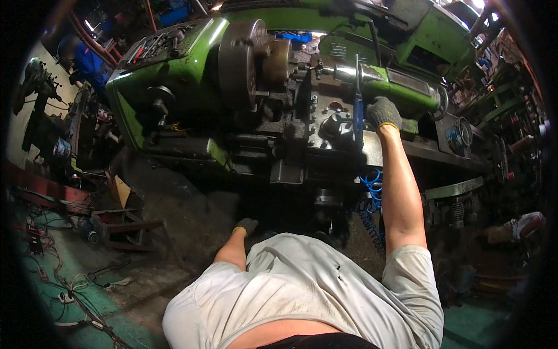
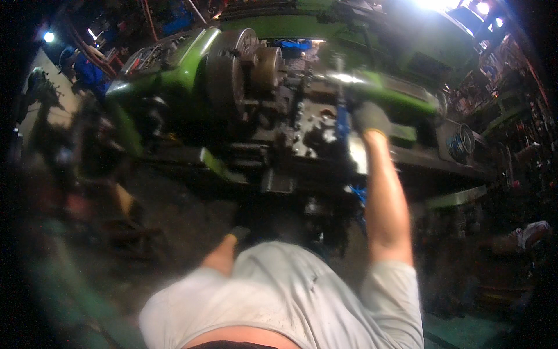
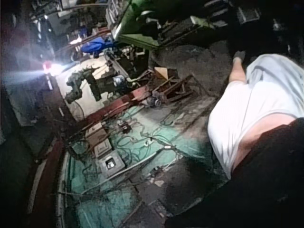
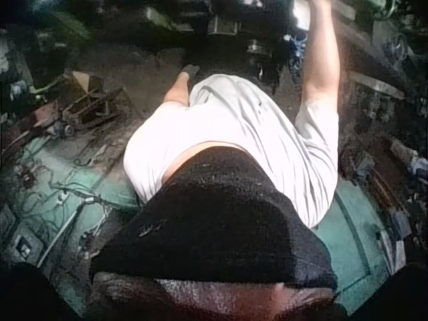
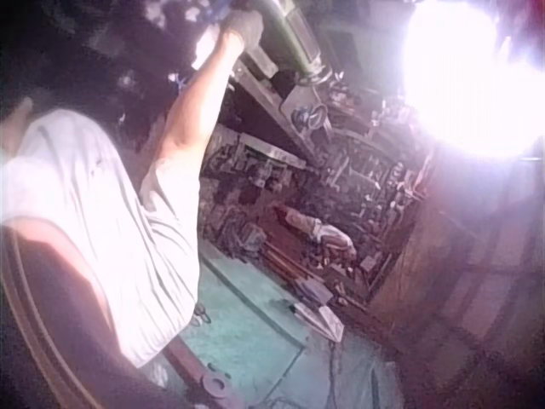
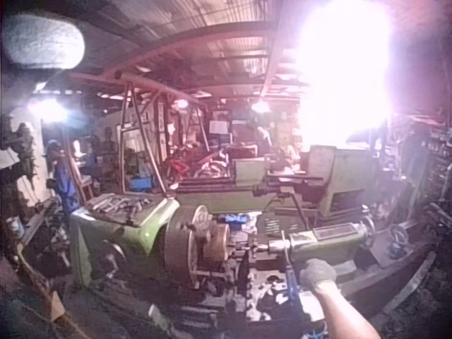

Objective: The person operates a green metalworking machine, likely a lathe, by adjusting controls and using a handheld tool to work on a rotating metal part. They repeatedly move the tool carriage and make fine adjustments to the setup while the machine runs.

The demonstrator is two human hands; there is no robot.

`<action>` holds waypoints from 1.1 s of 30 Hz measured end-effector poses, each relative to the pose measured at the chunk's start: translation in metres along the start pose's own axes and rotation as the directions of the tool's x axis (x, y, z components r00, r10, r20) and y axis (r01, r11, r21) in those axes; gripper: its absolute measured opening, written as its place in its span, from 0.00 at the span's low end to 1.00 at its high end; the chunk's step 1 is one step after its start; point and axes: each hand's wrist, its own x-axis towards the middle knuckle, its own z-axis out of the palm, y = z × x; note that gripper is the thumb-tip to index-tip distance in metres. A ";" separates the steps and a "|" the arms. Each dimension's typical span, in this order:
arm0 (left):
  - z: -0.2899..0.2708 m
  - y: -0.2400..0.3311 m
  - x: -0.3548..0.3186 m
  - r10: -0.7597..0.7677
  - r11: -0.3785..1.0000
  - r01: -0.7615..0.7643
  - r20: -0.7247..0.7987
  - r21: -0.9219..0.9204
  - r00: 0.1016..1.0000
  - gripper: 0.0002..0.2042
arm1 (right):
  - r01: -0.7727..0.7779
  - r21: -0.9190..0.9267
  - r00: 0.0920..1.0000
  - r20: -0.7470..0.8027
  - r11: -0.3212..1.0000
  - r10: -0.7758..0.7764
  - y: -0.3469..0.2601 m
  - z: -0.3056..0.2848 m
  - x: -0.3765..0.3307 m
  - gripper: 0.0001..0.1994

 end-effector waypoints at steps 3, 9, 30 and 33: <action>0.003 0.004 0.008 0.084 0.979 -0.088 0.029 0.183 0.996 0.21 | 0.026 -0.018 1.000 0.003 1.000 -0.026 0.005 0.002 0.004 0.16; 0.011 -0.003 0.025 0.023 0.999 -0.020 -0.099 0.028 0.995 0.22 | 0.120 0.024 0.992 -0.047 0.993 -0.118 0.021 0.025 0.023 0.15; 0.020 0.095 -0.019 -0.186 0.974 0.163 -0.148 -0.158 0.971 0.25 | 0.295 0.251 0.955 -0.036 0.922 -0.296 0.036 0.043 0.035 0.14; 0.033 0.089 -0.019 -0.118 0.988 0.105 -0.117 -0.113 0.986 0.25 | 0.311 0.274 0.944 0.022 0.910 -0.329 0.033 0.028 0.027 0.14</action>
